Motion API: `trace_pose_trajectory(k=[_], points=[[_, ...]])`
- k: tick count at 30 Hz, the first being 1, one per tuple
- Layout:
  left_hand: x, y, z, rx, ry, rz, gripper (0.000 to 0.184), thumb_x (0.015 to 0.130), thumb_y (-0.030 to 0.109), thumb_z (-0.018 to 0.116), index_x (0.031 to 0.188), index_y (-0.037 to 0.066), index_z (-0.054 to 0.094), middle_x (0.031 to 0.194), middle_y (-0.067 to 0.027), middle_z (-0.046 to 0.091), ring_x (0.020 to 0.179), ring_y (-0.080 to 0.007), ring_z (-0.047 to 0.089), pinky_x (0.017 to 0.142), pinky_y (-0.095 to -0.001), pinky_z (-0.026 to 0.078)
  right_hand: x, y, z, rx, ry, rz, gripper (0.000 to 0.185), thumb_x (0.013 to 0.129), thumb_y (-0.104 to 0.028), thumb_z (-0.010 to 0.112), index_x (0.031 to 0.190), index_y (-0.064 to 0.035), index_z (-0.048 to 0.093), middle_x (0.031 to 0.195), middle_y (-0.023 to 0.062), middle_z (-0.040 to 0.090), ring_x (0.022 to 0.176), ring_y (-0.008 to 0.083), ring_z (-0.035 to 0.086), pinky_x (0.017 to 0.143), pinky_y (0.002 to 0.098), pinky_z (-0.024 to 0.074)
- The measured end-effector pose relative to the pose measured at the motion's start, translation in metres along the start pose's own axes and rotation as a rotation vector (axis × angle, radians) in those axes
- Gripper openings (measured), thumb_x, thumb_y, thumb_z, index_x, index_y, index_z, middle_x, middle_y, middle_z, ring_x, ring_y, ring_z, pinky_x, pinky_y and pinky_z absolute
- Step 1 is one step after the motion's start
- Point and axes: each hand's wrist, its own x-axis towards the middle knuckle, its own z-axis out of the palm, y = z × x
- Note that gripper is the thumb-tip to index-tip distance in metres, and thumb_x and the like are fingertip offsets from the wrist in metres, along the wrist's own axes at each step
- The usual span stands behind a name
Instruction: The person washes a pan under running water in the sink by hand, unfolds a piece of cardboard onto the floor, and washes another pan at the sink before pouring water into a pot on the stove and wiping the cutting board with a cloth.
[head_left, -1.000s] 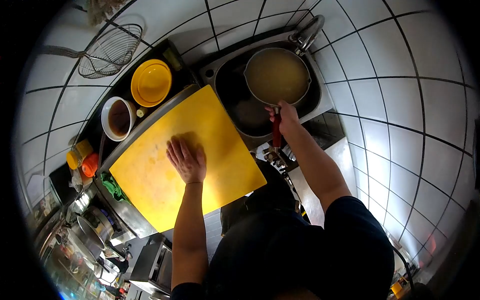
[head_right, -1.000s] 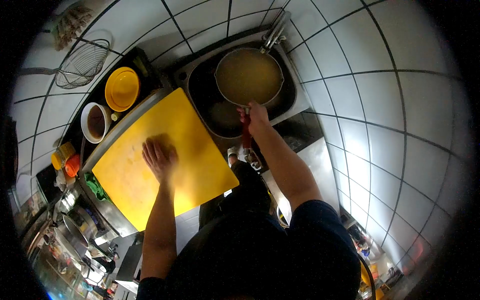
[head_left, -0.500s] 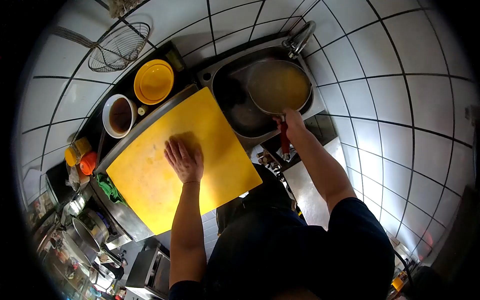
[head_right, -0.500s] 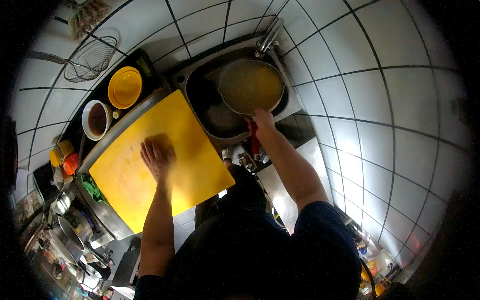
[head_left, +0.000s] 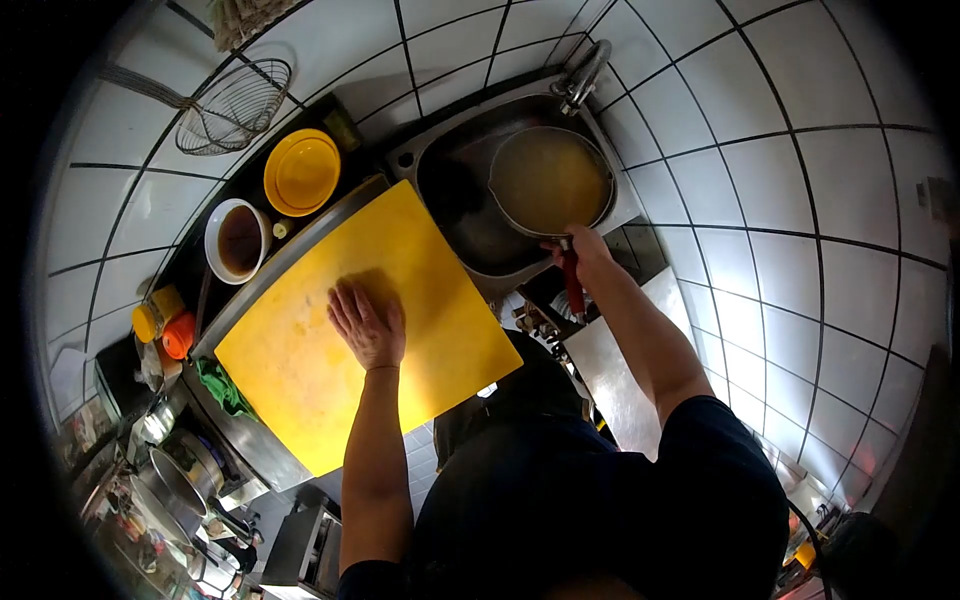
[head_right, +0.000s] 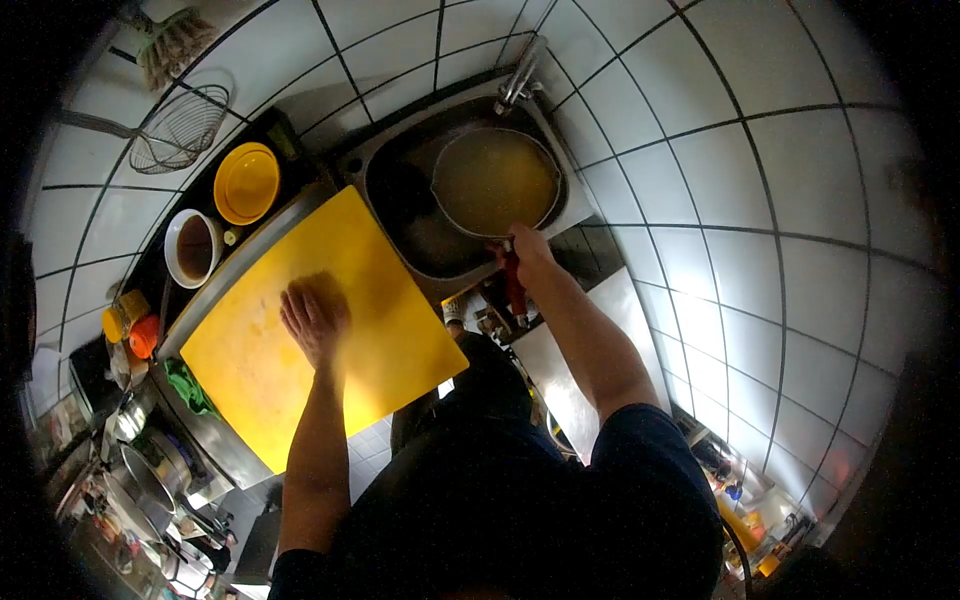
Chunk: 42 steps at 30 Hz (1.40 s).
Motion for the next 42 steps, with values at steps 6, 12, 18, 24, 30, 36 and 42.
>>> trace_pose_trajectory(k=[6,12,18,24,30,36,42], points=[[-0.002,-0.002,-0.001,-0.013,0.019,0.024,0.070,0.092,0.043,0.054,0.144,-0.003,0.042,0.154,-0.0272,0.032,0.146,-0.0445,0.023,0.120,-0.0564,0.014,-0.009,0.007,-0.006,0.043,-0.104,-0.005,0.023,0.096,-0.016,0.050,0.110,0.0013,0.054,0.095,0.0240,0.067,0.057,0.0165,0.054,0.047,0.0276,0.0439],[-0.005,-0.005,0.003,0.013,0.025,0.054,0.071,0.092,0.043,0.056,0.143,-0.003,0.042,0.153,-0.0278,0.033,0.144,-0.0455,0.025,0.119,-0.0570,0.016,-0.044,0.002,-0.024,0.090,-0.008,-0.021,0.022,0.094,-0.017,0.053,0.108,0.0006,0.056,0.092,0.0206,0.067,0.057,0.0165,0.053,0.048,0.0287,0.0445],[-0.010,-0.014,0.011,0.049,0.039,0.103,0.072,0.091,0.044,0.057,0.144,-0.003,0.042,0.152,-0.0278,0.034,0.143,-0.0459,0.026,0.118,-0.0575,0.018,-0.078,0.007,-0.072,0.127,-0.066,-0.094,0.018,0.097,-0.017,0.052,0.099,0.0002,0.057,0.075,0.0120,0.060,0.056,0.0191,0.055,0.046,0.0321,0.0440],[-0.009,-0.011,0.009,0.092,-0.009,0.065,0.073,0.091,0.045,0.057,0.143,-0.003,0.042,0.153,-0.0275,0.034,0.143,-0.0456,0.027,0.118,-0.0580,0.020,-0.144,0.014,-0.117,0.037,-0.028,-0.178,0.025,0.098,-0.017,0.045,0.104,0.0031,0.060,0.086,0.0175,0.071,0.054,0.0134,0.053,0.045,0.0262,0.0438],[-0.011,-0.019,0.021,0.092,0.075,0.128,0.066,0.094,0.046,0.054,0.139,-0.002,0.047,0.152,-0.0272,0.035,0.143,-0.0463,0.028,0.116,-0.0600,0.021,-0.177,0.047,-0.189,0.057,0.071,-0.216,0.033,0.099,-0.020,0.046,0.112,0.0068,0.060,0.088,0.0176,0.070,0.059,0.0123,0.054,0.050,0.0249,0.0455],[-0.013,-0.019,0.020,0.098,0.080,0.146,0.066,0.096,0.048,0.052,0.138,-0.002,0.047,0.150,-0.0276,0.037,0.141,-0.0462,0.030,0.114,-0.0614,0.024,-0.211,0.081,-0.243,0.059,0.152,-0.226,0.034,0.100,-0.022,0.046,0.113,0.0065,0.059,0.091,0.0187,0.069,0.059,0.0106,0.050,0.051,0.0248,0.0447],[-0.013,-0.021,0.024,0.142,0.087,0.166,0.066,0.097,0.047,0.051,0.138,-0.004,0.046,0.149,-0.0287,0.039,0.141,-0.0463,0.031,0.114,-0.0596,0.024,-0.209,0.121,-0.301,0.146,0.204,-0.231,0.029,0.098,-0.018,0.047,0.110,0.0055,0.059,0.090,0.0198,0.069,0.059,0.0121,0.050,0.050,0.0244,0.0427]])
